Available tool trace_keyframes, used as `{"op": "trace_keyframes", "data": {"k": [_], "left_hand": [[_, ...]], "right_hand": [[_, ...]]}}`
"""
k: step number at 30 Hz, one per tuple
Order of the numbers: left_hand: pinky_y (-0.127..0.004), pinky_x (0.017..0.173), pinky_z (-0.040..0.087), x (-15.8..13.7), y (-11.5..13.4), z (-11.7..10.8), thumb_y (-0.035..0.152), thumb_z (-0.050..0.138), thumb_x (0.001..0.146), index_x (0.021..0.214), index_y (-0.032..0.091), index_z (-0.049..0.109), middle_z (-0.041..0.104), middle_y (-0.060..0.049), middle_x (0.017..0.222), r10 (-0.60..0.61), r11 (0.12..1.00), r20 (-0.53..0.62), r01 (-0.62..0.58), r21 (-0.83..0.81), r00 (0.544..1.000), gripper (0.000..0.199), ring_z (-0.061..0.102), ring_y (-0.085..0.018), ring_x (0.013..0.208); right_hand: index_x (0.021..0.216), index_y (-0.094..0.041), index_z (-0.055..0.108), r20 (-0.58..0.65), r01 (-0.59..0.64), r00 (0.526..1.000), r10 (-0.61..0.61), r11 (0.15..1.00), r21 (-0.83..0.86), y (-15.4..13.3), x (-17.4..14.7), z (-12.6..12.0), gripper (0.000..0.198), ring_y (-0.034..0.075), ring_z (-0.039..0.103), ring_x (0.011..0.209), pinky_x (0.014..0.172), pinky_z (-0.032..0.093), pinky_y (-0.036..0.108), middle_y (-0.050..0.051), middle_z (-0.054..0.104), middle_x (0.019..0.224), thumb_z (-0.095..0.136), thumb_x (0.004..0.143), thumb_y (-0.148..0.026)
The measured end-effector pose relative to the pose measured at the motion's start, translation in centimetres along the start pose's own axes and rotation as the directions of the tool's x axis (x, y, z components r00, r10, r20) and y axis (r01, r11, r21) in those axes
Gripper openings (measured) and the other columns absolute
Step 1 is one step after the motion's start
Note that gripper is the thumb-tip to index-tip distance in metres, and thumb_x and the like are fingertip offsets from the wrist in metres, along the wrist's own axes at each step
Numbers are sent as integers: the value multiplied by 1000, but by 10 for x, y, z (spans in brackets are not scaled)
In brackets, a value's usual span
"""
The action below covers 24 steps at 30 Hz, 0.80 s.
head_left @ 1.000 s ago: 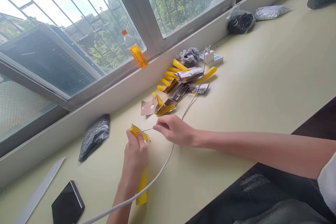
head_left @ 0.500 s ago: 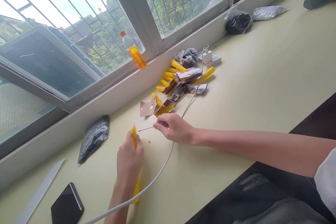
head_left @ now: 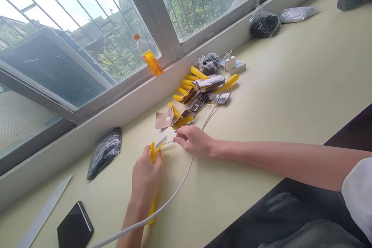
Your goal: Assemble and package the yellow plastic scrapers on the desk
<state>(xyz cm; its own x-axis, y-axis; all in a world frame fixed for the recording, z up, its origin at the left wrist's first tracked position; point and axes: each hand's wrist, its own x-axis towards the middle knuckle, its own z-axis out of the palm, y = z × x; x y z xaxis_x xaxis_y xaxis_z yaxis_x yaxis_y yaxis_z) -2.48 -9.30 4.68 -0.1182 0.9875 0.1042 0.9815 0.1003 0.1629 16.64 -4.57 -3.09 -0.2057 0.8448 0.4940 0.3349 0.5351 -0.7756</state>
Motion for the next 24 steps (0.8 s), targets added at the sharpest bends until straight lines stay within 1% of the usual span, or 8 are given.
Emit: {"op": "trace_keyframes", "data": {"k": [2, 5, 10, 14, 16, 20, 22, 24], "left_hand": [[-26, 60, 32, 1, -1, 0, 48, 41, 95, 104, 29, 55, 62, -1, 70, -2, 1000, 2, 2, 12, 1000, 25, 55, -20, 62], [-26, 61, 33, 1, -2, 0, 42, 41, 94, 110, 29, 56, 64, -1, 71, -11, 1000, 10, 11, 12, 1000, 26, 57, -21, 62], [-28, 60, 33, 1, -5, 1, 32, 43, 90, 120, 28, 59, 70, -4, 76, -9, 999, 19, 9, -30, 1000, 34, 60, -22, 60], [-29, 61, 37, 7, -11, 1, 31, 45, 88, 118, 27, 62, 69, -4, 75, -42, 997, 16, 43, -67, 999, 35, 60, -23, 59], [-31, 63, 39, 11, -17, 0, 32, 47, 88, 120, 26, 63, 71, -7, 81, -61, 993, -32, 58, -99, 998, 36, 61, -23, 61], [-34, 64, 44, 19, -33, -8, 36, 49, 90, 128, 25, 63, 73, -12, 99, -89, 979, -202, 48, -198, 975, 42, 62, -23, 67], [-34, 63, 46, 21, -39, -14, 40, 50, 91, 131, 25, 62, 72, -12, 100, -109, 971, -278, 43, -236, 954, 44, 62, -23, 67], [-34, 61, 48, 22, -42, -19, 43, 51, 91, 132, 26, 61, 71, -9, 95, -145, 956, -321, 49, -289, 936, 45, 62, -20, 62]], "right_hand": [[79, -12, 62, 4, -7, 1000, 7, 1000, 0, 0, 1, 0, 25, 11, 49, 69, 64, 30, 26, 3, 62, 77, 61, 100, -26], [80, -12, 63, 8, -11, 1000, 11, 1000, -4, -2, 1, 0, 25, 11, 50, 70, 64, 29, 26, 3, 62, 78, 61, 100, -26], [83, -12, 64, -1, -14, 1000, 14, 999, -31, 0, 1, 0, 23, 12, 51, 73, 66, 30, 26, 4, 63, 81, 60, 101, -27], [86, -14, 64, -18, -54, 998, 53, 996, -72, 1, 2, -1, 22, 13, 53, 77, 67, 31, 26, 4, 64, 85, 59, 101, -29], [88, -14, 63, -17, -70, 997, 69, 995, -66, 1, 3, -3, 21, 13, 54, 78, 68, 32, 26, 4, 64, 88, 59, 101, -30], [88, -15, 57, -21, -100, 995, 100, 995, -19, -2, 6, -7, 24, 13, 53, 78, 68, 32, 26, 4, 64, 90, 51, 105, -30], [85, -16, 52, -20, -129, 991, 129, 992, -15, -3, 7, -9, 27, 13, 50, 74, 66, 30, 26, 3, 62, 85, 45, 107, -30], [86, -17, 49, -6, -156, 988, 156, 988, -10, -4, 7, -10, 27, 12, 48, 70, 64, 28, 26, 2, 59, 80, 42, 108, -31]]}}
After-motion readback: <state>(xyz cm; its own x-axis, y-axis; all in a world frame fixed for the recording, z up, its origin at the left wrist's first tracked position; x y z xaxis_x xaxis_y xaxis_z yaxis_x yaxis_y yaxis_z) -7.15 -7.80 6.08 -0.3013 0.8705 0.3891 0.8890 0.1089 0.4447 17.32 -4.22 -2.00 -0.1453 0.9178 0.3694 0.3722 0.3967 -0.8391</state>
